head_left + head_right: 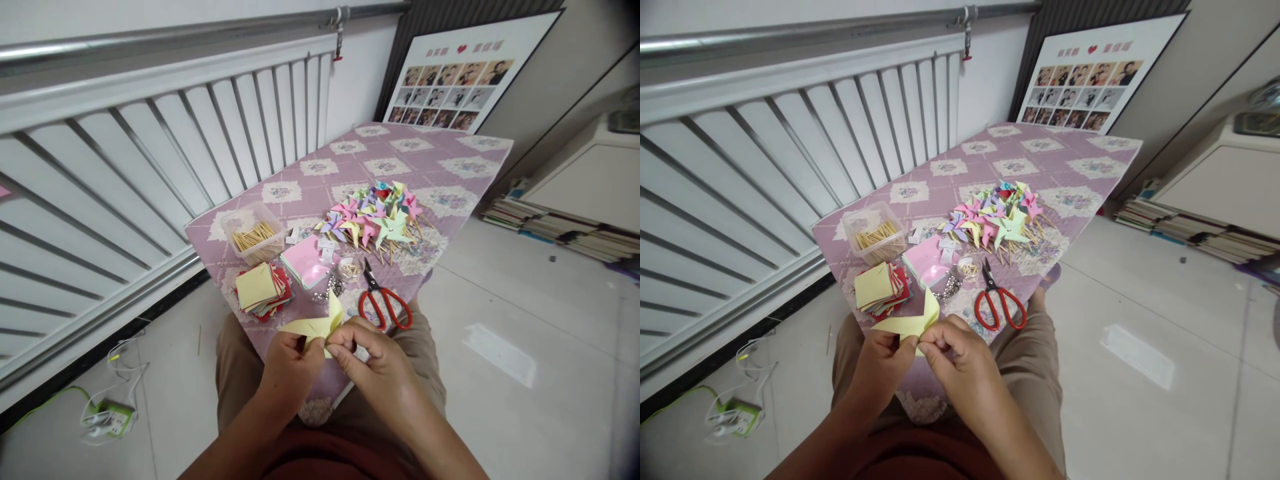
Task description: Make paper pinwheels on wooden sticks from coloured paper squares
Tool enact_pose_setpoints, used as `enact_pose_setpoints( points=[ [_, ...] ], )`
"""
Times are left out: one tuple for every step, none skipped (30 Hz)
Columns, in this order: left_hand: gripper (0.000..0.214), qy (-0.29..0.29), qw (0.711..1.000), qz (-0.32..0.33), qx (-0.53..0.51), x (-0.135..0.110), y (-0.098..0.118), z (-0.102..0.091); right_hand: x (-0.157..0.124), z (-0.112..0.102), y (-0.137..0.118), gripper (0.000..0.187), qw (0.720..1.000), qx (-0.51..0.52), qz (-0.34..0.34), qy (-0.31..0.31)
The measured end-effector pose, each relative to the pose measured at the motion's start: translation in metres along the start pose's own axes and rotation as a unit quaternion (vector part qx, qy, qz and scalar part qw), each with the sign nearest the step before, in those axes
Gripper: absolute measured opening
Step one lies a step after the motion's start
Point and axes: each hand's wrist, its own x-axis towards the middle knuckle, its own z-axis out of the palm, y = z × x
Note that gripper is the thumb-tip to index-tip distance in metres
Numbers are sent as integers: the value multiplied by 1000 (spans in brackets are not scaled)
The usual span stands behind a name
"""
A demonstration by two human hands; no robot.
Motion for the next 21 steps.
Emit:
enact_pose_setpoints(
  points=[
    [19,-1,1000,4,1,0,0,0,0,0,-1,17,1000,0,2,0],
    [18,-3,1000,9,2,0,-1,0,-1,-1,-1,17,1000,1,3,-1],
    [18,-4,1000,13,4,0,-1,0,-1,-1,-1,17,1000,2,4,-1],
    [17,-3,1000,15,7,0,-2,0,-1,-1,-2,17,1000,3,5,-2],
    [16,-2,1000,17,10,0,-2,0,-1,-1,-2,17,1000,4,5,-3],
    [16,0,1000,17,14,-1,-3,0,-1,-1,-2,17,1000,4,6,-4],
    [15,2,1000,17,18,-1,-4,-1,-1,-1,-1,17,1000,5,7,-5],
    [14,4,1000,17,22,-1,-4,-1,-2,-1,-1,17,1000,6,8,-5],
    [14,5,999,19,27,-1,-5,-1,-1,0,-1,17,1000,7,10,-5],
    [14,6,999,22,32,-1,-6,-1,-1,0,0,17,1000,10,12,-5],
    [13,5,999,27,38,-1,-6,-1,-1,0,0,17,1000,13,14,-4],
    [13,7,998,33,46,-1,-7,-1,-1,0,0,17,1000,18,18,-5],
    [12,10,997,40,58,-1,-6,-1,0,0,1,17,999,23,23,-4],
    [12,16,996,50,74,-1,-6,-1,0,0,1,17,999,29,31,-5],
    [12,23,993,62,93,0,-6,-1,1,-1,1,17,999,37,39,-5],
    [12,30,990,78,114,0,-5,-1,2,-1,1,17,998,47,48,-6],
    [12,36,985,97,136,1,-5,-1,3,-1,1,18,997,58,55,-8],
    [12,40,980,115,158,1,-4,-2,4,-2,2,18,996,67,60,-8],
    [13,40,974,131,178,2,-4,-2,5,-2,2,18,995,76,63,-8],
    [14,40,970,145,194,2,-5,-3,5,-2,3,18,995,82,64,-6],
    [14,41,966,154,206,2,-5,-3,6,-2,3,18,994,85,64,-3]
  ],
)
